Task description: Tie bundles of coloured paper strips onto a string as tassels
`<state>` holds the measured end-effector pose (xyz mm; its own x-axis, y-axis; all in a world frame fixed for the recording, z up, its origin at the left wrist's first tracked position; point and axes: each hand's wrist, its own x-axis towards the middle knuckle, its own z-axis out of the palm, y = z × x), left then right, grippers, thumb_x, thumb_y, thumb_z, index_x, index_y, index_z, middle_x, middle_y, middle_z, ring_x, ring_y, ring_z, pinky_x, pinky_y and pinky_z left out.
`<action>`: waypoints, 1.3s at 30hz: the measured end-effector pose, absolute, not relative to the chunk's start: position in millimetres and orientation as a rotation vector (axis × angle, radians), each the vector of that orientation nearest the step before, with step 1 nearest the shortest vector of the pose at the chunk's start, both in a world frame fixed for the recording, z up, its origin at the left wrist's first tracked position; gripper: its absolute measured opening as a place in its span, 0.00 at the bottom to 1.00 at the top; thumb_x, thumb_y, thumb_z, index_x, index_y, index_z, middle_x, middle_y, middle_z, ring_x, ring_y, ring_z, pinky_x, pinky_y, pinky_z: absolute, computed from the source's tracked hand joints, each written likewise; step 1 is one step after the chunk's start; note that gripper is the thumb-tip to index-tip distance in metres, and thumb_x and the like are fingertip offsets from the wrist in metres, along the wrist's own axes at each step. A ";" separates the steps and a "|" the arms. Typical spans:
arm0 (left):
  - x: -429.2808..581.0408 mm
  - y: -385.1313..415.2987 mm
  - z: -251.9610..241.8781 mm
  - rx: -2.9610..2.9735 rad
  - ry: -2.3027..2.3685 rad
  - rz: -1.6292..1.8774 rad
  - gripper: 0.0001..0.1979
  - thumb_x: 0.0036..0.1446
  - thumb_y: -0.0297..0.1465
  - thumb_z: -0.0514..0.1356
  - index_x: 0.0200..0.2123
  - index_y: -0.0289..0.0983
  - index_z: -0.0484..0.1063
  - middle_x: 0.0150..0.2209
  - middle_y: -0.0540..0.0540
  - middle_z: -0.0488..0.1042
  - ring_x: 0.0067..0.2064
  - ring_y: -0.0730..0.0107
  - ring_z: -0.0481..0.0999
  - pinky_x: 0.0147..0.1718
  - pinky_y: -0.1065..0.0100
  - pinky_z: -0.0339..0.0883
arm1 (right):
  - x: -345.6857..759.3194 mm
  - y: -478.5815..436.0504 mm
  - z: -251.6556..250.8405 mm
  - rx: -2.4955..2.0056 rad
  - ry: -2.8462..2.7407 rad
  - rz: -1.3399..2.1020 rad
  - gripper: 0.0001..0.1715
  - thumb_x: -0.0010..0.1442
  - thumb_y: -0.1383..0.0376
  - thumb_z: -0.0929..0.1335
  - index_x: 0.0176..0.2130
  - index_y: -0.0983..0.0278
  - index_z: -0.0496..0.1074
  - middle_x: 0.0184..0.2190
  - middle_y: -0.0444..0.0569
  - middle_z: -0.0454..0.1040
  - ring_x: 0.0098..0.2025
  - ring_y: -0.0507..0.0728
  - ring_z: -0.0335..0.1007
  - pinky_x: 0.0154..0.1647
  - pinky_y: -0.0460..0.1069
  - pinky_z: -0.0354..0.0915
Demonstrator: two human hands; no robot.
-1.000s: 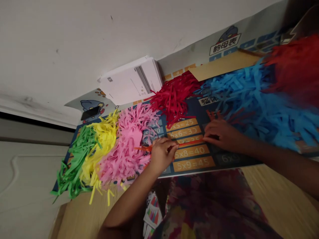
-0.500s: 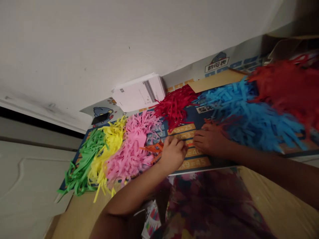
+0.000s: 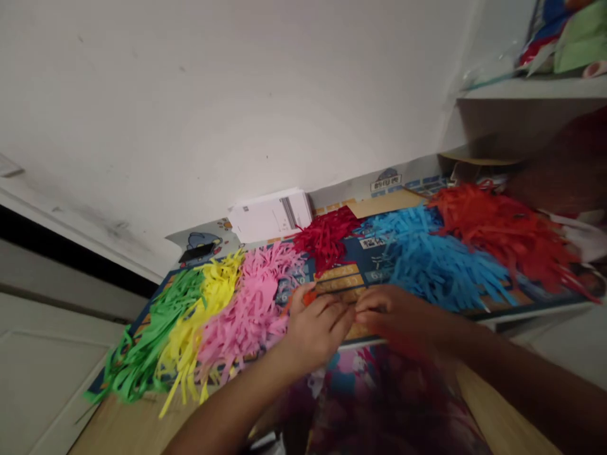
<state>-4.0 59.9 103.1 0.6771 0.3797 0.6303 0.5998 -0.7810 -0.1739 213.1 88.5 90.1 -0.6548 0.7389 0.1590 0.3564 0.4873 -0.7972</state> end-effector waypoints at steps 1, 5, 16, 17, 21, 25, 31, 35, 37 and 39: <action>-2.4 54.5 108.4 -2.519 -0.749 -0.866 0.06 0.65 0.26 0.59 0.44 0.38 0.75 0.39 0.50 0.83 0.42 0.69 0.78 0.64 0.52 0.44 | 212.5 86.8 91.5 -0.892 -2.112 1.355 0.15 0.59 0.57 0.67 0.26 0.63 0.73 0.22 0.42 0.70 0.25 0.50 0.61 0.29 0.47 0.56; 5.8 43.6 105.6 -2.515 -0.842 -1.114 0.06 0.62 0.25 0.61 0.43 0.38 0.74 0.37 0.49 0.83 0.38 0.70 0.80 0.63 0.54 0.52 | 204.0 76.8 77.9 -0.917 -1.504 1.868 0.18 0.47 0.52 0.75 0.25 0.63 0.72 0.18 0.37 0.62 0.21 0.48 0.52 0.24 0.45 0.51; 21.5 22.1 66.9 -2.556 -1.548 -1.733 0.06 0.62 0.28 0.61 0.37 0.39 0.80 0.32 0.46 0.80 0.35 0.67 0.78 0.37 0.65 0.69 | 181.4 38.6 47.9 -0.959 -0.916 1.796 0.24 0.40 0.51 0.80 0.22 0.65 0.71 0.17 0.40 0.63 0.20 0.47 0.53 0.22 0.45 0.52; 22.4 21.8 65.5 -2.570 -1.563 -1.755 0.07 0.62 0.28 0.61 0.38 0.39 0.81 0.32 0.45 0.80 0.36 0.67 0.78 0.37 0.65 0.69 | 180.0 38.9 46.6 -0.953 -0.887 1.769 0.23 0.40 0.52 0.80 0.22 0.64 0.71 0.18 0.40 0.64 0.20 0.47 0.54 0.22 0.45 0.53; 26.3 22.6 60.7 -2.551 -1.567 -1.870 0.07 0.62 0.28 0.61 0.38 0.38 0.81 0.32 0.45 0.80 0.35 0.68 0.78 0.38 0.66 0.71 | 175.8 42.0 41.7 -0.957 -0.815 1.664 0.21 0.40 0.55 0.80 0.29 0.61 0.73 0.21 0.40 0.69 0.20 0.48 0.60 0.22 0.45 0.58; 28.2 26.3 54.1 -2.545 -1.593 -1.992 0.08 0.62 0.30 0.62 0.39 0.38 0.82 0.33 0.44 0.81 0.36 0.68 0.79 0.38 0.66 0.72 | 173.6 45.3 38.5 -1.010 -0.873 1.527 0.15 0.43 0.58 0.79 0.27 0.60 0.74 0.23 0.42 0.71 0.23 0.52 0.66 0.25 0.48 0.64; 15.3 40.2 42.3 -2.645 -1.837 -2.238 0.10 0.57 0.38 0.67 0.31 0.38 0.82 0.32 0.43 0.80 0.35 0.67 0.79 0.35 0.67 0.73 | 178.5 55.2 43.7 -0.870 -1.275 1.340 0.08 0.49 0.62 0.76 0.23 0.58 0.75 0.24 0.43 0.71 0.27 0.53 0.67 0.28 0.47 0.64; 6.3 42.9 43.4 -2.573 -2.045 -2.769 0.16 0.54 0.44 0.68 0.27 0.36 0.75 0.32 0.43 0.81 0.35 0.65 0.79 0.37 0.66 0.71 | 196.4 117.2 58.2 -0.950 -1.869 1.113 0.08 0.59 0.58 0.70 0.33 0.58 0.79 0.34 0.47 0.78 0.37 0.56 0.74 0.41 0.50 0.69; 6.2 41.1 44.0 -2.412 -2.204 -3.088 0.18 0.55 0.45 0.67 0.29 0.36 0.71 0.30 0.44 0.80 0.32 0.66 0.78 0.34 0.67 0.70 | 207.9 170.8 63.5 -1.345 -2.118 0.677 0.13 0.65 0.60 0.65 0.43 0.60 0.79 0.43 0.50 0.79 0.46 0.58 0.74 0.49 0.51 0.67; 8.6 39.3 42.8 -2.209 -2.348 -3.300 0.19 0.54 0.46 0.68 0.31 0.37 0.68 0.27 0.47 0.79 0.27 0.70 0.76 0.29 0.70 0.68 | 217.6 225.8 64.0 -1.678 -2.313 0.328 0.15 0.66 0.67 0.63 0.45 0.65 0.78 0.47 0.56 0.78 0.52 0.60 0.72 0.54 0.53 0.64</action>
<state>8.6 39.3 42.8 0.1530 0.9796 -0.1302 -0.4440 0.1859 0.8765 217.6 225.8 64.0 -0.2963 0.9517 0.0802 0.8919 0.3058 -0.3331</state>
